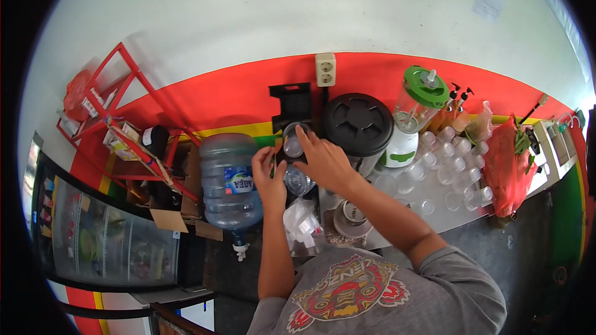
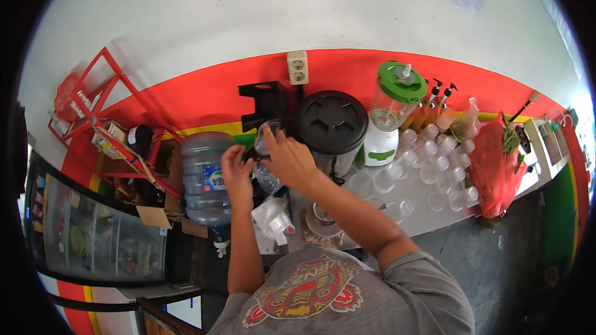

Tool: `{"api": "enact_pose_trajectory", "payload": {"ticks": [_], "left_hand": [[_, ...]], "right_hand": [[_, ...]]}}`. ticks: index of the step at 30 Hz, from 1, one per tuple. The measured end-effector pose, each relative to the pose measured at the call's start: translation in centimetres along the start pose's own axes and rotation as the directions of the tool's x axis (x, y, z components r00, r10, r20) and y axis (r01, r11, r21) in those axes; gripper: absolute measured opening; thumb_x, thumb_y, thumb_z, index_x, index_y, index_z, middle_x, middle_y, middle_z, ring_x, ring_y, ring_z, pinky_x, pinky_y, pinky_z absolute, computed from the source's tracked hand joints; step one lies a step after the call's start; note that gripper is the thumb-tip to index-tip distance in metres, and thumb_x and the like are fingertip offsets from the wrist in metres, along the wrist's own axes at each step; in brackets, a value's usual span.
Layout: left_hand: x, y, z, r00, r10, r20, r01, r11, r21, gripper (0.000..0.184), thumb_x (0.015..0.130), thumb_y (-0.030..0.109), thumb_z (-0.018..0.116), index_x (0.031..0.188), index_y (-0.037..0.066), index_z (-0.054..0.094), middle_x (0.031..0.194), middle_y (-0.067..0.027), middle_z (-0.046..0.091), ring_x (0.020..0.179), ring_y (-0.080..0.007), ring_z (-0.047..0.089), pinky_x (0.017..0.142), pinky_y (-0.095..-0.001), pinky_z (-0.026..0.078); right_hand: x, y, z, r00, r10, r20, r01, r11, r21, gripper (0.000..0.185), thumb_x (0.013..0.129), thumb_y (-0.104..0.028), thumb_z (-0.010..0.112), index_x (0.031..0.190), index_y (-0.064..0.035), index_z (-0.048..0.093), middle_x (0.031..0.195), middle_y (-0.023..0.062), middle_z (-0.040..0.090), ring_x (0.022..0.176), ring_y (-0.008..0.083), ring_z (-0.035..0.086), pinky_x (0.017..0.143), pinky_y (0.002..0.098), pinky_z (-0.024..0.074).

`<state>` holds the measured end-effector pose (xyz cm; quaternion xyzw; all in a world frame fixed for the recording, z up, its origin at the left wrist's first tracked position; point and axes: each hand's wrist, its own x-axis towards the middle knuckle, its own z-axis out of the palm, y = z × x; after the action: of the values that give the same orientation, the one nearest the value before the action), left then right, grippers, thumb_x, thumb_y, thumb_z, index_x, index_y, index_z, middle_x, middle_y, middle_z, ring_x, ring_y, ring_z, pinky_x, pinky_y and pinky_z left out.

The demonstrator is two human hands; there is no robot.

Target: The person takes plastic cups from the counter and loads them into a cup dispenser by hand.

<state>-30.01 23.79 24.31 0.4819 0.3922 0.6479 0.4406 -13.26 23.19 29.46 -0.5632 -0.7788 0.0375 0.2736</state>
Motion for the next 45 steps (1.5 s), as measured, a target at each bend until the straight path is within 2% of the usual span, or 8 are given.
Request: {"api": "enact_pose_trajectory", "payload": {"ticks": [4,11,19,28,30,33,37,45], "left_hand": [[-3.6,5.6,2.9,0.982,0.146,0.119,-0.162,0.978,0.134,0.045,0.094,-0.002,0.069,0.137,0.002,0.056,0.136,-0.0123,0.060,0.127,-0.0247,0.063,0.103,-0.0349,0.049],[-10.3,7.4,11.6,0.887,-0.118,0.447,0.151,0.988,-0.037,0.037,0.096,-0.003,0.068,0.131,-0.001,0.057,0.126,-0.0127,0.063,0.106,-0.0249,0.071,0.097,-0.0365,0.052],[-15.8,5.4,20.1,0.732,-0.174,0.658,0.096,0.984,0.153,0.032,0.096,-0.005,0.067,0.127,-0.002,0.062,0.124,-0.0112,0.068,0.110,-0.0202,0.070,0.095,-0.0333,0.050],[-21.3,1.6,23.2,0.892,-0.195,0.407,0.188,0.981,0.059,0.018,0.101,-0.002,0.066,0.118,-0.001,0.067,0.113,-0.0073,0.070,0.107,-0.0155,0.068,0.094,-0.0305,0.049],[-22.8,1.5,23.1,0.907,-0.203,0.368,0.192,0.979,0.068,0.015,0.102,-0.003,0.065,0.117,-0.002,0.067,0.113,-0.0075,0.070,0.105,-0.0153,0.068,0.093,-0.0304,0.050],[-24.8,1.1,22.6,0.922,-0.230,0.310,0.210,0.973,0.099,0.012,0.102,-0.004,0.064,0.114,-0.002,0.067,0.111,-0.0073,0.070,0.102,-0.0145,0.067,0.093,-0.0301,0.050],[-27.0,0.0,22.3,0.912,-0.295,0.284,0.255,0.952,0.170,0.008,0.102,-0.001,0.065,0.110,-0.001,0.068,0.108,-0.0061,0.071,0.099,-0.0132,0.066,0.091,-0.0292,0.050],[-28.7,-1.3,24.2,0.900,-0.308,0.310,0.254,0.946,0.202,0.010,0.102,0.002,0.067,0.111,0.000,0.070,0.108,-0.0052,0.074,0.097,-0.0121,0.066,0.090,-0.0292,0.051]], "right_hand": [[-5.6,1.1,-5.9,0.993,0.043,0.113,-0.082,0.924,0.374,0.088,0.093,-0.033,0.080,0.163,-0.0034,0.037,0.135,0.0324,0.066,0.115,0.0464,0.069,0.098,0.0510,0.0558],[-15.3,10.5,-14.1,0.928,0.127,0.350,-0.263,0.888,0.377,0.077,0.094,-0.029,0.081,0.160,-0.0101,0.046,0.131,0.0254,0.071,0.121,0.0415,0.070,0.101,0.0489,0.0558],[-26.5,21.8,-17.4,0.834,0.486,0.260,-0.551,0.760,0.345,0.064,0.094,-0.024,0.081,0.150,-0.0065,0.057,0.123,0.0196,0.075,0.105,0.0329,0.074,0.093,0.0433,0.0596],[-28.0,27.7,-12.6,0.878,0.427,0.217,-0.479,0.795,0.372,0.073,0.090,-0.016,0.081,0.155,-0.0098,0.049,0.144,0.0227,0.060,0.118,0.0408,0.067,0.099,0.0483,0.0558],[-27.6,29.3,-11.4,0.947,0.320,0.043,-0.321,0.922,0.216,0.079,0.087,-0.011,0.081,0.157,-0.0137,0.045,0.153,0.0197,0.050,0.128,0.0417,0.059,0.102,0.0502,0.0546],[-25.7,31.5,-11.6,0.922,0.388,-0.008,-0.385,0.917,0.105,0.081,0.084,-0.010,0.082,0.156,-0.0185,0.046,0.159,0.0163,0.044,0.131,0.0428,0.055,0.104,0.0509,0.0543],[-25.6,33.3,-9.8,0.912,0.406,0.053,-0.406,0.914,-0.019,0.080,0.083,-0.009,0.082,0.154,-0.0218,0.048,0.157,0.0139,0.044,0.129,0.0438,0.055,0.105,0.0510,0.0540],[-29.1,34.8,-7.6,0.880,0.470,-0.066,-0.455,0.875,0.167,0.052,0.086,-0.014,0.084,0.131,-0.0150,0.058,0.139,0.0144,0.055,0.123,0.0427,0.058,0.101,0.0540,0.0522]]}}
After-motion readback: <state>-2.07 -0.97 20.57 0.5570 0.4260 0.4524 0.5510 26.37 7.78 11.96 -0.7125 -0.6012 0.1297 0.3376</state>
